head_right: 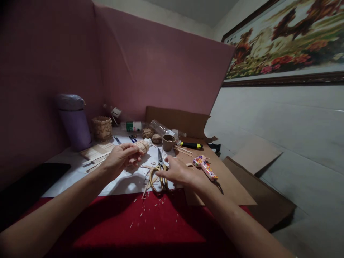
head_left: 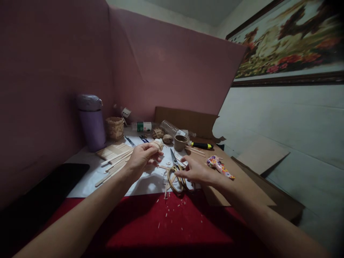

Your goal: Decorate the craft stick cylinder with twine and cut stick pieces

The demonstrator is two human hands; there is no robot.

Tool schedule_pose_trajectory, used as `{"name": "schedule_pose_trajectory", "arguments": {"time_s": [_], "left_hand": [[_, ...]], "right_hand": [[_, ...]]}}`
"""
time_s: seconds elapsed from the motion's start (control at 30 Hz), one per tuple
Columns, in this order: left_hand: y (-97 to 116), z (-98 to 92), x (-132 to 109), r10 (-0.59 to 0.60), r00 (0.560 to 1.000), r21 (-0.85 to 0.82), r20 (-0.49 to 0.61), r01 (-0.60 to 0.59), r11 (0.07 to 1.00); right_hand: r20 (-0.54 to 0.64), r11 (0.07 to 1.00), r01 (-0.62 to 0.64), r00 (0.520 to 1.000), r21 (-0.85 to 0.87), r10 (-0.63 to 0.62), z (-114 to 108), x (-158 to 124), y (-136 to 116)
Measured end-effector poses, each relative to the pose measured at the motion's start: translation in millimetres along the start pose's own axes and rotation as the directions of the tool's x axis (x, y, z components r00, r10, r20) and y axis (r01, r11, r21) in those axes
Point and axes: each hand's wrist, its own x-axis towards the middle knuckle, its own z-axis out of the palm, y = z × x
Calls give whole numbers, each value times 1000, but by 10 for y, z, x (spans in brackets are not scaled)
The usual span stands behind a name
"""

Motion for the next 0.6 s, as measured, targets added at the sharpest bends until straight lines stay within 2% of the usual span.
{"name": "schedule_pose_trajectory", "arguments": {"time_s": [0.07, 0.13, 0.27, 0.43, 0.47, 0.53, 0.6], "left_hand": [[-9, -15, 0, -16, 999, -9, 28, 17, 1000], [-14, -29, 0, -39, 997, -30, 62, 41, 999], [-11, -46, 5, -71, 994, -63, 88, 77, 995], [-4, -46, 13, -94, 991, -93, 98, 103, 990], [-2, -42, 10, -100, 990, -101, 99, 110, 989], [4, -29, 2, -111, 989, -112, 99, 122, 986], [11, -14, -11, -120, 988, -113, 98, 131, 985]], "right_hand": [[-8, 998, 51, 999, -43, -51, 46, -48, -81], [-45, 999, 9, 999, -45, -11, 83, -56, -153], [-96, 973, -178, 976, 148, 194, 80, 2, -204], [-32, 891, -227, 965, 393, 259, 13, -175, -212], [-13, 862, -215, 969, 459, 248, 4, -253, -220], [78, 673, -158, 986, 722, 148, -9, -421, -243], [123, 533, -137, 990, 835, 63, -15, -574, -276]]}}
